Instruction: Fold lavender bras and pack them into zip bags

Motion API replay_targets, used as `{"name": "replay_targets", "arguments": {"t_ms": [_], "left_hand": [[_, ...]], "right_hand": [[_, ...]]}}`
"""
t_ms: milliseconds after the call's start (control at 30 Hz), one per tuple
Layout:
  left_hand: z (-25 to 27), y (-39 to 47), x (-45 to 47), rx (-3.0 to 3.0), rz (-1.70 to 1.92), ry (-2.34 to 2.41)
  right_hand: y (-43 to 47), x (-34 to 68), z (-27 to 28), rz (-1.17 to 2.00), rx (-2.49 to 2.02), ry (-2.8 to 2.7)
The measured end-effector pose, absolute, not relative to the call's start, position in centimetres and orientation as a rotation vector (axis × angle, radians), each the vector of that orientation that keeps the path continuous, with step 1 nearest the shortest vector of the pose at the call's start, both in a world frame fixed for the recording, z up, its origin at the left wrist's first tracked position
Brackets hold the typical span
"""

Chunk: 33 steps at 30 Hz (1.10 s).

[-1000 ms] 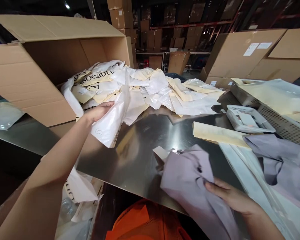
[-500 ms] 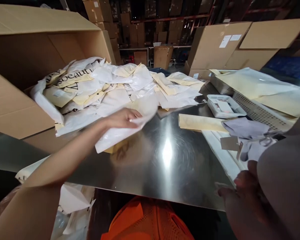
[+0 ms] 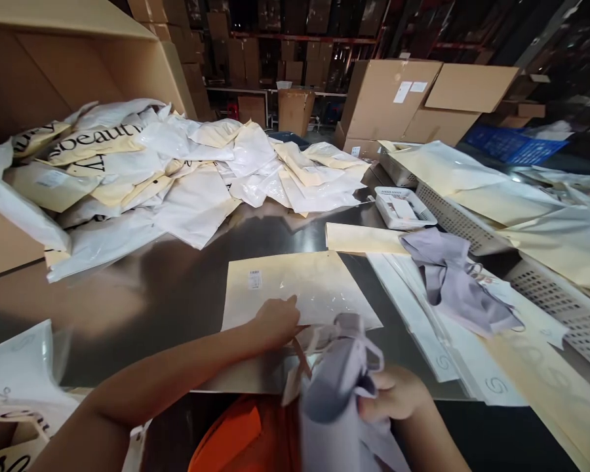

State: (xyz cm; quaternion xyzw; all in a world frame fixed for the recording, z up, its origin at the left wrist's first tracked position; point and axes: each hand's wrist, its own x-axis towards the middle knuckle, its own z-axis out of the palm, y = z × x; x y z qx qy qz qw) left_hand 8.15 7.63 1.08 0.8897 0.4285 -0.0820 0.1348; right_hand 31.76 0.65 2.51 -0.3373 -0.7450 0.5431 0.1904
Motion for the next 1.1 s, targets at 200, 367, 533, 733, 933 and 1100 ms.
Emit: {"name": "replay_targets", "arguments": {"t_ms": [200, 367, 533, 733, 933, 1100], "left_hand": [[2.7, 7.3, 6.4, 2.498, -0.068, 1.204], [2.9, 5.3, 7.3, 2.453, 0.078, 1.329], [1.2, 2.1, 9.8, 2.554, -0.023, 1.220], [-0.7, 0.9, 8.6, 2.484, -0.142, 1.369], [0.0, 0.8, 7.5, 2.508, 0.133, 1.316], [1.6, 1.3, 6.5, 2.537, 0.245, 1.408]], "right_hand": [[0.3, 32.1, 0.8, 1.817, -1.341, -1.984], [0.0, 33.3, 1.1, 1.815, -1.679, -1.872], [0.1, 32.1, -0.2, 1.997, -1.616, -1.256], [-0.3, 31.5, -2.3, 1.844, -1.558, -0.366], [-0.8, 28.8, -1.4, 1.880, -1.456, -0.634], [1.5, 27.0, -2.8, 1.401, -1.545, -0.884]]}}
